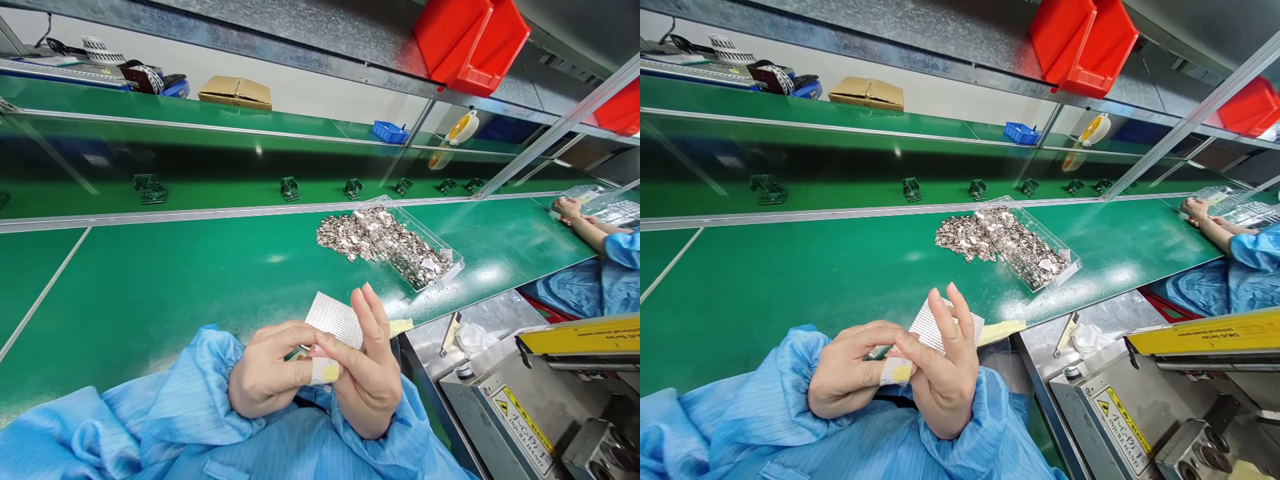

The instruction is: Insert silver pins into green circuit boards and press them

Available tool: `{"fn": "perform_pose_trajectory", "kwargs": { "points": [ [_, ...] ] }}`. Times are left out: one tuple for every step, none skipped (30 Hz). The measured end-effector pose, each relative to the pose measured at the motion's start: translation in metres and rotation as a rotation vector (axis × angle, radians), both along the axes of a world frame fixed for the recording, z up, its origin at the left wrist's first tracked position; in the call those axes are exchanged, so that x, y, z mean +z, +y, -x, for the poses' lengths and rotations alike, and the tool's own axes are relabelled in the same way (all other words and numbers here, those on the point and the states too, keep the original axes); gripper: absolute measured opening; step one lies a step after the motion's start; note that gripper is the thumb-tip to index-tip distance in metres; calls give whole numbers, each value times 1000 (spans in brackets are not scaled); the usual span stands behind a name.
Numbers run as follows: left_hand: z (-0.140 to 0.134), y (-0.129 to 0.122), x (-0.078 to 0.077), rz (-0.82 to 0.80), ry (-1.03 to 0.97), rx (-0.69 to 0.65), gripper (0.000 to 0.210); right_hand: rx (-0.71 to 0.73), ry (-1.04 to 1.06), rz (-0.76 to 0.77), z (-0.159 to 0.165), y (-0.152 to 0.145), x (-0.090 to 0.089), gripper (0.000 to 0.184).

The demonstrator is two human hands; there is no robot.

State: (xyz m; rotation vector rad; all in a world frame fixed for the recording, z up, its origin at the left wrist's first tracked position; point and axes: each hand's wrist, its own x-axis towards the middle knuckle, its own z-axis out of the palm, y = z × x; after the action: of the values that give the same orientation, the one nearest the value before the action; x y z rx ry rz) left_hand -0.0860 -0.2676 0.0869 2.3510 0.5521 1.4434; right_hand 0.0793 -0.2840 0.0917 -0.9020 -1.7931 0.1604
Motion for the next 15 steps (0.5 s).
{"fn": "perform_pose_trajectory", "kwargs": {
  "points": [
    [-1,0,-2,22,-40,-8,29,-19,0,-14,1,-1,-1,46],
    [-3,-1,-4,38,-71,-16,30,-36,1,-27,2,-1,-1,48],
    [-5,-1,-6,47,-95,-25,30,-50,3,-40,3,-2,-2,49],
    [-6,-1,-8,50,-113,-35,30,-61,7,-46,3,-2,-2,50],
    [-7,-1,-8,52,-122,-45,29,-68,13,-45,3,-3,-3,50],
    [-8,-1,-8,54,-122,-57,29,-68,17,-38,3,-3,-4,49],
    [-8,0,-8,60,-119,-66,29,-64,20,-27,2,-4,-5,48],
    [-8,0,-7,65,-114,-76,29,-56,22,-12,1,-4,-5,47],
    [-8,0,-6,67,-111,-88,29,-47,27,3,-1,-4,-6,45],
    [-8,1,-6,69,-111,-101,28,-34,30,18,-2,-4,-6,42],
    [-8,1,-5,64,-118,-114,27,-21,33,28,-4,-4,-6,41],
    [-8,1,-5,57,-127,-123,27,-11,36,34,-5,-4,-6,42],
    [-8,2,-5,52,-131,-129,27,-3,40,37,-6,-3,-6,44],
    [-8,2,-6,49,-128,-135,28,3,45,42,-7,-3,-5,48],
    [-8,2,-6,49,-119,-141,29,7,52,48,-7,-2,-5,51]
  ]
}}
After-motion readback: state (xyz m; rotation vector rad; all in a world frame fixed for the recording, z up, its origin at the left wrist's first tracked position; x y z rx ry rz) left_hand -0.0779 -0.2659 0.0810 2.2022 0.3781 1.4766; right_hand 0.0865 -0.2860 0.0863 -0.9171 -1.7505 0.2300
